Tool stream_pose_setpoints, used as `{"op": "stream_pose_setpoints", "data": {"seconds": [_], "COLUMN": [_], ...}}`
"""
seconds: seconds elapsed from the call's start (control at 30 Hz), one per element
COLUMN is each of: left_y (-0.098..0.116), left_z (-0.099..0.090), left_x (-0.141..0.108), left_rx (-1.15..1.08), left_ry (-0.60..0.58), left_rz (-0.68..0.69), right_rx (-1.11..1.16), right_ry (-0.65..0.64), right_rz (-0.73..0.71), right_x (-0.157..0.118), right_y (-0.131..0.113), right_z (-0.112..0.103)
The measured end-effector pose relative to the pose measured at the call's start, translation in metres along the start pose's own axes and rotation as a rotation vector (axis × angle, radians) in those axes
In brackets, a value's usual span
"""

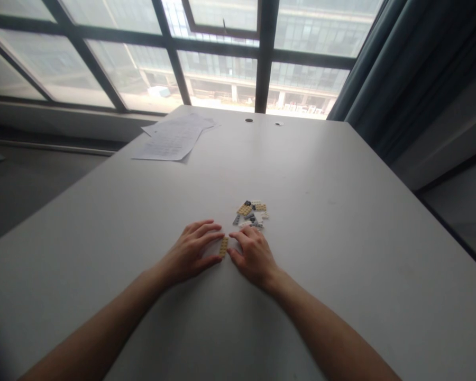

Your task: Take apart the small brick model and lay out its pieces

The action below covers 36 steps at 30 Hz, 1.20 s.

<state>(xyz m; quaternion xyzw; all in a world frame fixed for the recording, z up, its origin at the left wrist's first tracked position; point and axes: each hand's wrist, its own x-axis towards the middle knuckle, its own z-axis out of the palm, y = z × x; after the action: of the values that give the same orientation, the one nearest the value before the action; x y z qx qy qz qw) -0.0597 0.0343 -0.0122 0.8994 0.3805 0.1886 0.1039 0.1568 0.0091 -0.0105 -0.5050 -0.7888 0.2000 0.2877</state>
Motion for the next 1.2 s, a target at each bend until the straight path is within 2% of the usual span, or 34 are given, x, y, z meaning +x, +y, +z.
{"op": "stream_pose_setpoints", "data": {"seconds": [0.2,0.27,0.47,0.7,1.2], "left_y": [0.002,0.002,0.001,0.001,0.001], "left_z": [-0.003,-0.003,-0.002,-0.002,-0.004], "left_x": [0.001,0.001,0.000,0.000,-0.002], "left_rx": [-0.017,-0.019,-0.010,-0.018,-0.005], "left_ry": [0.038,0.046,0.054,0.057,0.047], "left_rz": [-0.005,-0.002,0.013,0.020,0.019], "right_rx": [-0.059,-0.126,-0.329,-0.402,-0.319], "right_ry": [0.225,0.249,0.138,0.114,0.027], "right_rz": [0.087,0.136,0.240,0.276,0.136], "right_x": [0.025,0.038,0.063,0.070,0.088], "right_y": [0.015,0.020,0.019,0.017,0.034], "right_z": [-0.012,-0.015,-0.010,-0.007,-0.008]}}
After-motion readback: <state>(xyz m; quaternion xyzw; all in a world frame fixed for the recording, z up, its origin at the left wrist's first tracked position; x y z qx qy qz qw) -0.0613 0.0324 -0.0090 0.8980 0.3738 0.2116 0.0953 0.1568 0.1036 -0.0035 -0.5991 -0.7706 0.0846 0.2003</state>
